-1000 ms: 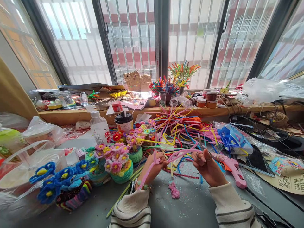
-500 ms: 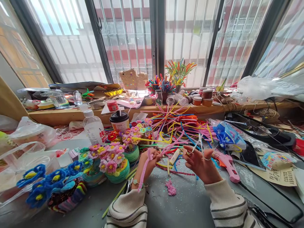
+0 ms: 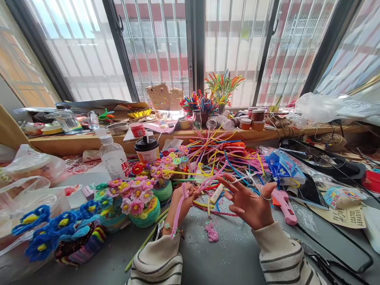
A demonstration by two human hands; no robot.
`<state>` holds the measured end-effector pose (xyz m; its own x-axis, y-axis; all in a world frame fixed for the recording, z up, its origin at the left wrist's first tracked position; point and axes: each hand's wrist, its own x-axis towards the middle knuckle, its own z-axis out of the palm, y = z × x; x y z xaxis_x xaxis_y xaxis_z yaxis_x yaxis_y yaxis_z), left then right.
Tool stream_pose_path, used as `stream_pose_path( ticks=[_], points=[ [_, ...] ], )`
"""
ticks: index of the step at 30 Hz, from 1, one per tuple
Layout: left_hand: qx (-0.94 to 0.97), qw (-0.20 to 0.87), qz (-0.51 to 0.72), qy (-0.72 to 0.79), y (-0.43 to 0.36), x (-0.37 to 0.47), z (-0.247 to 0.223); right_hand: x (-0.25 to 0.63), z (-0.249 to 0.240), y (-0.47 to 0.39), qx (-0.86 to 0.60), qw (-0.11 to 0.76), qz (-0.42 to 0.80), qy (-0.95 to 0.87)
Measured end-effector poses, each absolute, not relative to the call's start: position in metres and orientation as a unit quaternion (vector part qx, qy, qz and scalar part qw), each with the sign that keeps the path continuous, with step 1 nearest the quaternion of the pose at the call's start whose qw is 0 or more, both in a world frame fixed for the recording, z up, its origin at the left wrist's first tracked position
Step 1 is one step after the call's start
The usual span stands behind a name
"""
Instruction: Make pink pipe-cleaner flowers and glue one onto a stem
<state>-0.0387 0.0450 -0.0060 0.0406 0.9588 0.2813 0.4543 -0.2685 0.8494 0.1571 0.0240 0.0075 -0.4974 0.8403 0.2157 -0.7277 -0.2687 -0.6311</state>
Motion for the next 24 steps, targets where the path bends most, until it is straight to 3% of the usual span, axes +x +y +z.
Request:
stream_pose_path(
  ticks=[7, 10, 12, 17, 21, 24],
  points=[
    [0.637, 0.269, 0.471, 0.548, 0.043, -0.038, -0.002, 0.16, 0.009, 0.023, -0.119, 0.499, 0.762, -0.395],
    [0.619, 0.248, 0.5, 0.553, 0.042, -0.039, 0.003, 0.169, 0.01, 0.027, -0.237, 0.514, 0.673, -0.476],
    [0.606, 0.266, 0.515, 0.544, 0.041, -0.04, 0.005, 0.178, 0.008, 0.031, -0.379, 0.508, 0.549, -0.544],
    [0.558, 0.379, 0.553, 0.49, 0.042, -0.04, 0.005, 0.193, -0.004, 0.04, -0.622, 0.344, 0.229, -0.665],
    [0.52, 0.434, 0.563, 0.473, 0.044, -0.038, 0.004, 0.199, -0.02, 0.043, -0.661, 0.248, 0.153, -0.692],
    [0.517, 0.435, 0.562, 0.478, 0.044, -0.038, 0.003, 0.205, -0.031, 0.045, -0.666, 0.274, 0.143, -0.678]
  ],
)
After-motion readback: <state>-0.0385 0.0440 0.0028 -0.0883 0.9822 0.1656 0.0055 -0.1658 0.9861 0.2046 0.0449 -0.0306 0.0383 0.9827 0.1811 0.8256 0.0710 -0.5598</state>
